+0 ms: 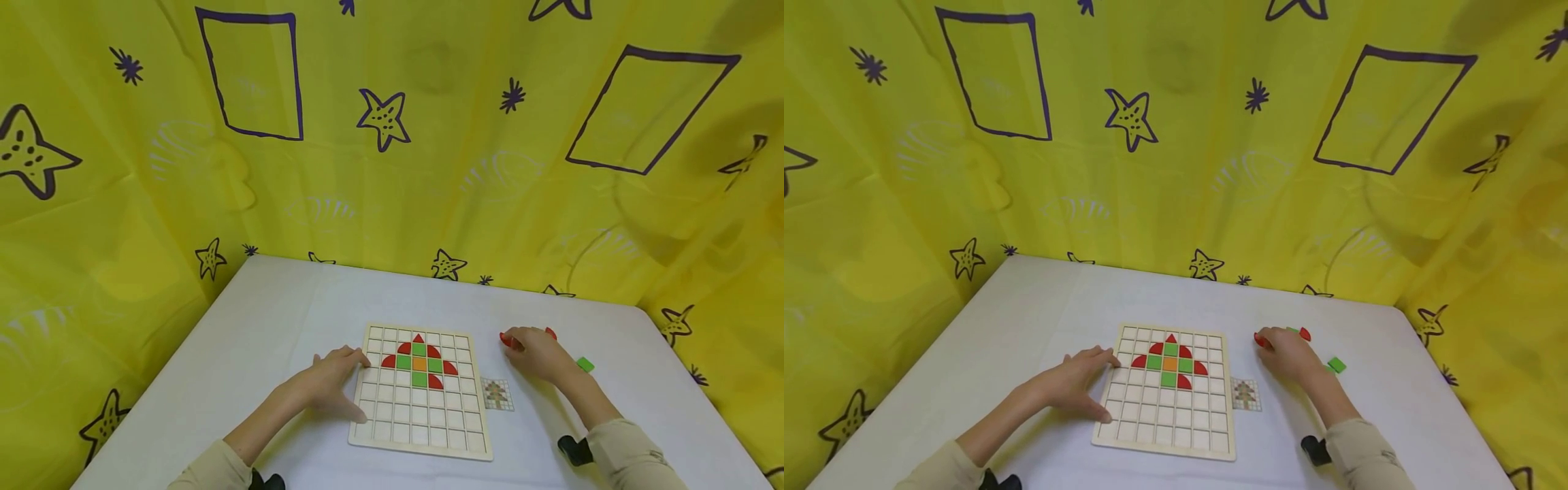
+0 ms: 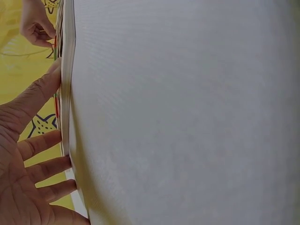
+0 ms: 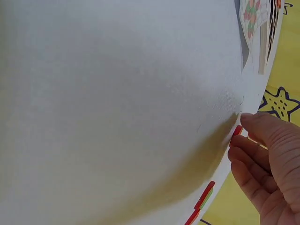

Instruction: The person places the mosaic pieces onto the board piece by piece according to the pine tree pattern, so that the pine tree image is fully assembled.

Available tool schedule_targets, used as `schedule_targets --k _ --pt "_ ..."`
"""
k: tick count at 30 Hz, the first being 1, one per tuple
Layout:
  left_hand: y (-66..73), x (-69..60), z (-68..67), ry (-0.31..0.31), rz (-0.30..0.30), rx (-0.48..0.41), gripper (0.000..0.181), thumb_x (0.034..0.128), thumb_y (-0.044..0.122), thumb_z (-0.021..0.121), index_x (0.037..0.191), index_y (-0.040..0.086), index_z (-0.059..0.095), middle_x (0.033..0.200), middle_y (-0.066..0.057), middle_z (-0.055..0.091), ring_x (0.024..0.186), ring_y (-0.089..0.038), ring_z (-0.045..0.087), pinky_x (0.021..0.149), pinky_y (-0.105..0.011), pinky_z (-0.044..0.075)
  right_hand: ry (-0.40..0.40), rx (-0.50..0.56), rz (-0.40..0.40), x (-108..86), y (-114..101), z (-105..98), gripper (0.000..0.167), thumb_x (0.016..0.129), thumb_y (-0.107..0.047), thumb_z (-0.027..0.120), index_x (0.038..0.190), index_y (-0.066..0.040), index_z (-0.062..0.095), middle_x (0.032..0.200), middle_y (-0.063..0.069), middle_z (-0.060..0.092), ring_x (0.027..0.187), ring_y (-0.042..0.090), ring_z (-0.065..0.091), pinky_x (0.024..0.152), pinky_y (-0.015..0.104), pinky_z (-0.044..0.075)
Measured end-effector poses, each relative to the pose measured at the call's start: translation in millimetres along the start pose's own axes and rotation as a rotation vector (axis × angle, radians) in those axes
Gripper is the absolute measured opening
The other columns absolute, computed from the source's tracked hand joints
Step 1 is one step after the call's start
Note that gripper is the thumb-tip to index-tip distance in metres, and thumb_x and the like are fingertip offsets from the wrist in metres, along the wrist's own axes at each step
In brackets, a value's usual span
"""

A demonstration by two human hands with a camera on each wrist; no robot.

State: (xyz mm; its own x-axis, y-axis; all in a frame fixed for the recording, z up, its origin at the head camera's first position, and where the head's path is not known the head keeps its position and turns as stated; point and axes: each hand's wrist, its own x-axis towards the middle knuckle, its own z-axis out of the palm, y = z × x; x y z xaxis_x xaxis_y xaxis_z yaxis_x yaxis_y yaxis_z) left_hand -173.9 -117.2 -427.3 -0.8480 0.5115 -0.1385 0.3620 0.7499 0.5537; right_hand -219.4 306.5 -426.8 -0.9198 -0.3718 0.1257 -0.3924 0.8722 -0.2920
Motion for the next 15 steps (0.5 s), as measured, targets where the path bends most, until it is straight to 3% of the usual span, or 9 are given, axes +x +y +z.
schedule_targets --k 4,8,11,15 --pt "-0.1 -0.2 -0.6 0.001 -0.003 -0.003 0.077 0.0652 0.04 0.097 0.127 0.015 0.058 0.13 -0.01 0.058 0.132 -0.039 0.05 0.101 -0.086 0.023 0.049 0.004 -0.001 -1.9 -0.8 0.6 0.026 0.088 -0.005 0.076 0.11 0.006 0.069 0.098 0.014 0.071 0.087 0.031 0.067 0.081 0.049 0.057" --pt "-0.2 -0.6 -0.1 0.0 -0.004 -0.014 0.077 0.0651 0.038 0.098 0.126 0.015 0.057 0.131 -0.011 0.058 0.132 -0.04 0.05 0.101 -0.087 0.022 0.028 0.003 0.026 -0.7 1.6 2.2 0.033 0.088 -0.003 0.074 0.118 0.01 0.066 0.111 0.024 0.07 0.104 0.042 0.067 0.091 0.057 0.054" --pt "0.8 -1.1 -0.4 0.0 0.001 -0.019 0.076 0.0653 0.037 0.098 0.126 0.015 0.057 0.131 -0.012 0.058 0.133 -0.041 0.05 0.1 -0.087 0.022 0.007 0.005 0.043 1.0 2.9 4.1 0.033 0.09 -0.001 0.071 0.121 0.009 0.066 0.114 0.024 0.07 0.107 0.043 0.066 0.093 0.057 0.054" --pt "2.7 -1.7 -2.1 0.003 0.007 -0.014 0.077 0.0655 0.038 0.097 0.126 0.014 0.057 0.132 -0.012 0.057 0.133 -0.041 0.049 0.1 -0.087 0.022 0.022 -0.007 0.049 3.1 2.5 4.4 0.029 0.091 -0.004 0.072 0.118 0.006 0.068 0.107 0.019 0.073 0.099 0.036 0.068 0.088 0.054 0.056"
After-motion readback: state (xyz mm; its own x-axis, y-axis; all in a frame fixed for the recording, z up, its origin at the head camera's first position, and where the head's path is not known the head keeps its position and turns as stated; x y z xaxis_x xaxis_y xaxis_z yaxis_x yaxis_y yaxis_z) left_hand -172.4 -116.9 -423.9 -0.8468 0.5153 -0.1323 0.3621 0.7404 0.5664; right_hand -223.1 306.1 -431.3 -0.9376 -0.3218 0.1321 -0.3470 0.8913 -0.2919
